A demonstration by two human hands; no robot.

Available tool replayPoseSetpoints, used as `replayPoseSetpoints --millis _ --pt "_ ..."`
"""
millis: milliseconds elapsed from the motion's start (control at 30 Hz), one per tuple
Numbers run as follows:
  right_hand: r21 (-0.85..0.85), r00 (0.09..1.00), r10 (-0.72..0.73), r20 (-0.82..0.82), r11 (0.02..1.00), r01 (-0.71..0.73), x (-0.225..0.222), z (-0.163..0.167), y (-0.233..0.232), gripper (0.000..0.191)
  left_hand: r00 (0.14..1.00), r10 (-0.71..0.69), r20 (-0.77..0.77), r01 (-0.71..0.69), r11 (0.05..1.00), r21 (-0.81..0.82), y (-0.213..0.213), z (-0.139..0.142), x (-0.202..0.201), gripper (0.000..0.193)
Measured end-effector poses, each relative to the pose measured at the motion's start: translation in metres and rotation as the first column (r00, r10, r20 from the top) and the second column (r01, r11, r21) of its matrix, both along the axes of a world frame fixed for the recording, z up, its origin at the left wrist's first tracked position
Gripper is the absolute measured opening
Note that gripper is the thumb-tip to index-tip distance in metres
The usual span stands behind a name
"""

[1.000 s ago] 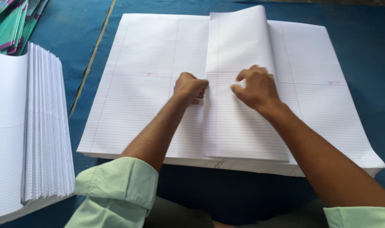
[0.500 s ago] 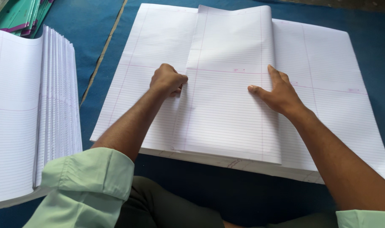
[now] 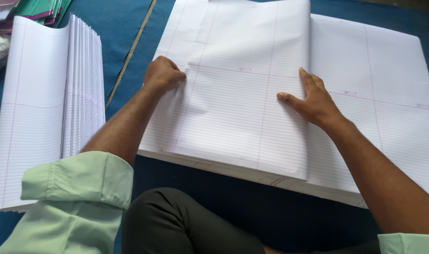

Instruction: The person folds large lined paper sheets in half using a wooden block to press the crease. They repeatedly fold, crease, and stack the sheets on the left side of the workspace.

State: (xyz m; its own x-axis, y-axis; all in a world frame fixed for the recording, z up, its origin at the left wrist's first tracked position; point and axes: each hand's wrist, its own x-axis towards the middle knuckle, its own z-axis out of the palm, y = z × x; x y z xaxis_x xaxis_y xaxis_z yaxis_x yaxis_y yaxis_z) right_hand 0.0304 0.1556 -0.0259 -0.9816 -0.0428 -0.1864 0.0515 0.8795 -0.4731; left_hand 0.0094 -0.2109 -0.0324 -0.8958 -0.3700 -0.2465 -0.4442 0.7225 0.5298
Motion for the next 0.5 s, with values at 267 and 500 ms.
replayPoseSetpoints --millis 267,500 --pt "0.028 0.998 0.051 -0.026 0.998 -0.05 -0.006 -0.013 -0.029 0.105 0.995 -0.026 -0.092 0.016 0.994 -0.107 -0.051 -0.004 0.004 0.015" --pt "0.024 0.997 0.073 -0.035 0.997 -0.072 -0.008 -0.016 -0.031 0.104 0.988 0.029 -0.153 -0.045 0.993 -0.105 -0.061 -0.007 0.005 0.011"
